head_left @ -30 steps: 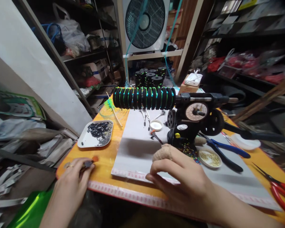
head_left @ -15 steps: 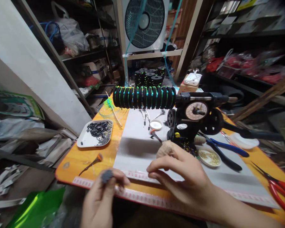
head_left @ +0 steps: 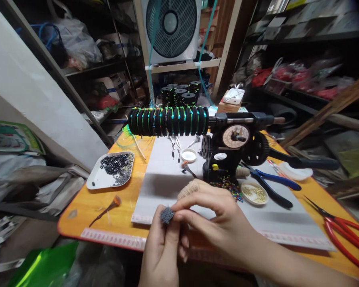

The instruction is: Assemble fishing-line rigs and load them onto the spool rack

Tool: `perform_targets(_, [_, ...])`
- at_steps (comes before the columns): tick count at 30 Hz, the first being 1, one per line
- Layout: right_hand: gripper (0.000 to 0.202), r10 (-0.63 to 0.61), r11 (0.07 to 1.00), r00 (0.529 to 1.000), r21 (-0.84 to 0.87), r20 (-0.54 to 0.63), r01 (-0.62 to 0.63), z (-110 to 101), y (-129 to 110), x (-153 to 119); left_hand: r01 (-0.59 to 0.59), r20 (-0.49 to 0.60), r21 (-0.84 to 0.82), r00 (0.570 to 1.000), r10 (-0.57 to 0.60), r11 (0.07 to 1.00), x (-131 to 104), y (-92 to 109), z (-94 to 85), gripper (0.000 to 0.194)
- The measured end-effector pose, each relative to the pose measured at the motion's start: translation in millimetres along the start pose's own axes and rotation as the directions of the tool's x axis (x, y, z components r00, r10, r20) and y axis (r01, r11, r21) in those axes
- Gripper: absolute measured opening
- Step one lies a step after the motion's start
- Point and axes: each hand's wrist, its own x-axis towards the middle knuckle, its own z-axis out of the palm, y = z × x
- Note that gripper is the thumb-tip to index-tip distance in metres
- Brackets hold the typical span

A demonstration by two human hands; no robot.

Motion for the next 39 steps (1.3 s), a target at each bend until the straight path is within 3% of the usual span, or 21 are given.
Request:
perform_targets(2, [0.009,-0.054,0.996,0.999,-0.068,0.000,0.054,-1.0,-1.8,0.1,-0.074,-0.106,0.152,0.990,0.091,0.986,-0.1,-2.4,-2.5,0.045])
perform_targets(6, [0.011,-0.116,0.976,0.993,-0.185,0.024,0.119,1.2,-4.1,-2.1,-0.162,-0.315,0.305,0.913,0.260,0.939,-1.9,-6.7,-4.3,0.056])
perform_targets(8, [0.010,-0.130,0.970,0.991,-0.202,0.024,0.133,2.7,-3.1,-3.7,-0.166,-0.281,0.237,0.932,0.231,0.957,-2.0,-7.2,-2.1,0.051])
perform_targets(11, [0.008,-0.154,0.968,0.988,-0.196,0.024,0.156,3.2,-0.4,-4.9,-0.154,-0.144,0.016,0.977,0.155,0.988,-0.5,-4.6,1.6,0.032])
perform_targets(15, [0.008,-0.157,0.979,0.987,-0.124,0.026,0.159,1.3,-1.3,-2.6,-0.295,-0.082,-0.168,0.955,0.285,0.941,2.0,-0.1,0.5,0.032])
perform_targets(20, [0.012,-0.120,0.988,0.991,-0.095,0.066,0.126,0.9,-5.3,-0.7,-0.552,-0.113,-0.058,0.832,0.543,0.832,3.7,-2.3,-6.9,0.017])
perform_targets(23, [0.013,-0.121,0.987,0.989,-0.098,0.090,0.129,2.1,-5.3,-1.6,-0.626,-0.133,-0.007,0.774,0.619,0.780,4.7,-5.6,-9.7,0.010])
perform_targets(39, [0.012,-0.124,0.986,0.988,-0.098,0.094,0.133,1.2,-7.6,-1.1,-0.620,-0.111,0.020,0.778,0.618,0.784,5.7,-9.4,-10.6,0.011])
